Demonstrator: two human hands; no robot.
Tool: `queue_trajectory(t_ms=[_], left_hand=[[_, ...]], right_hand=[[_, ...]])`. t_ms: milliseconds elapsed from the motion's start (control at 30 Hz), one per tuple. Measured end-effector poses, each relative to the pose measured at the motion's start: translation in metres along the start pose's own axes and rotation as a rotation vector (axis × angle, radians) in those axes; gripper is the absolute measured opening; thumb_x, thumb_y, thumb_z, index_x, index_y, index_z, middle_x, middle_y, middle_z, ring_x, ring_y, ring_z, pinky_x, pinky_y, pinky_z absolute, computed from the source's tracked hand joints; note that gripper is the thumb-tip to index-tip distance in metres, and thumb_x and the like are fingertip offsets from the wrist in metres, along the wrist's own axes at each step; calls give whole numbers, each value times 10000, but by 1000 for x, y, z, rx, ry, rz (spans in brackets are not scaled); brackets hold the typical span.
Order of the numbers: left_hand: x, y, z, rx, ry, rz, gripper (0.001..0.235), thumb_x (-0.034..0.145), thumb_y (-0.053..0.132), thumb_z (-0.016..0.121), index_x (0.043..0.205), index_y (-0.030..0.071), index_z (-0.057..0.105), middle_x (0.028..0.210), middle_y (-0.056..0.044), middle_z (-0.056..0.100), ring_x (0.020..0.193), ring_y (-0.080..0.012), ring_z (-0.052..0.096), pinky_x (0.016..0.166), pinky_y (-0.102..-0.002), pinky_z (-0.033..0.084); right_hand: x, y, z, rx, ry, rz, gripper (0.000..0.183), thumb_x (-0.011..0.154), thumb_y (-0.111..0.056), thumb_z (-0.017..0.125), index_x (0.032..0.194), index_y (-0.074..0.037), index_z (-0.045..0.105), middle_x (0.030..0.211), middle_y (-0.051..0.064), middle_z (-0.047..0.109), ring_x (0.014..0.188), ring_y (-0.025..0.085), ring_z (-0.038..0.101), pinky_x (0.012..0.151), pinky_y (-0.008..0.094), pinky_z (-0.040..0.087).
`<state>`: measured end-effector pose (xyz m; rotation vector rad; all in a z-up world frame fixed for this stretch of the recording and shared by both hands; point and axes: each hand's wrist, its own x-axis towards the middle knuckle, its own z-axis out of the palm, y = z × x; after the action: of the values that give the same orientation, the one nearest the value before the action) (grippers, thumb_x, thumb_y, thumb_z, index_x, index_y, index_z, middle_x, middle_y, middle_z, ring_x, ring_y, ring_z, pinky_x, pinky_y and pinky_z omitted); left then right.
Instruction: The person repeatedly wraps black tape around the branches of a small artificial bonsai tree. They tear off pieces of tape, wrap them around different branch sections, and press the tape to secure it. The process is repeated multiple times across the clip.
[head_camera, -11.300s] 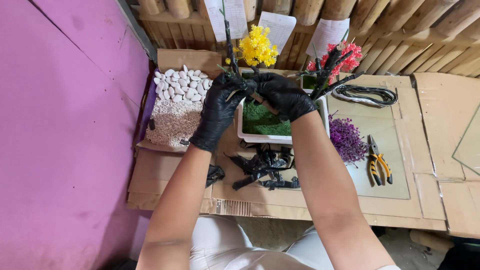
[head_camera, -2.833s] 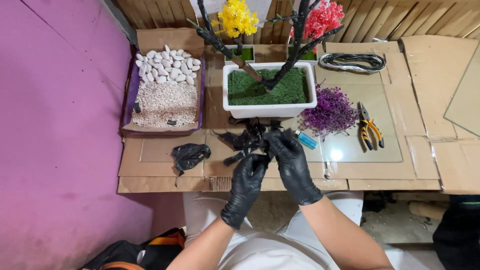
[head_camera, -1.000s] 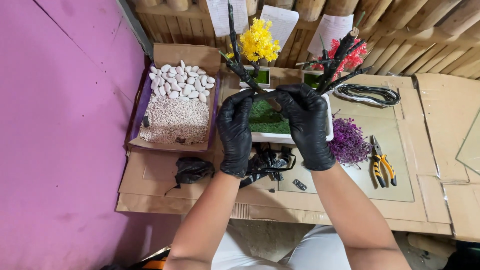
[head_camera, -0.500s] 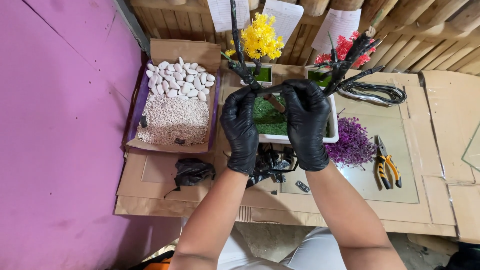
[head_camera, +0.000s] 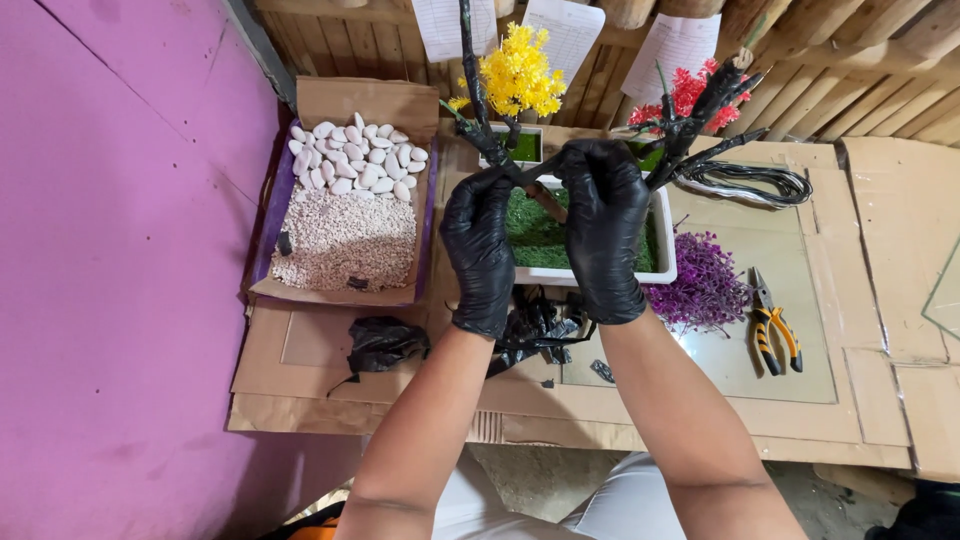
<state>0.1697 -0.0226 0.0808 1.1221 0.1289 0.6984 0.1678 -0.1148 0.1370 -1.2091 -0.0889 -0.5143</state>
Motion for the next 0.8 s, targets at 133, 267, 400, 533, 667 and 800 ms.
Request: queue_trajectory(t_ms=[133,267,400,533,667,800], left_hand=[[3,0,-1,-79,-26,15,129,854,81,806,963,137,765,934,-69,760,1012,-151,691,918,-381,529],[11,-8,-3,-132,-88,-3,142,827,50,815,933,131,769,895,-64,755,977,-126,694,912,-351,552],[21,-8,-9,-151,-156,-2,138,816,25,818,906,113,762,871,-75,751,951,-148,711,919,-354,559],[32,-12,-16,-152,-253,42,188,801,-22,833,940,76,751,911,-114,749,941,-162,705,926,-376,569],[62,-26,-30,-53,-429,205,276,805,-54,842,1049,34,748,1097,-156,709,1074,-257,675,950,-431,572],[67,-21,-26,-221,-545,158,243,860,-66,781,1087,-14,715,1156,-175,684,1086,-277,658,974,-388,568]], right_hand=[[-7,-21,19,-45,24,92,46,948,-89,704,929,-70,666,838,132,699,839,132,612,741,533,711],[14,11,12,-52,22,222,26,923,-79,711,938,-69,692,825,107,693,774,128,603,724,505,718],[39,28,15,-152,5,327,54,890,-102,754,941,-115,740,811,72,714,717,111,619,684,442,729],[49,43,18,-134,-44,458,90,857,-42,783,943,-60,765,773,148,685,630,122,624,593,400,719],[62,82,6,-71,-138,564,151,883,52,694,1031,72,717,824,184,628,693,165,638,660,414,719],[59,61,-11,-262,-260,580,198,875,57,601,1043,85,704,889,168,664,714,213,661,631,367,701]])
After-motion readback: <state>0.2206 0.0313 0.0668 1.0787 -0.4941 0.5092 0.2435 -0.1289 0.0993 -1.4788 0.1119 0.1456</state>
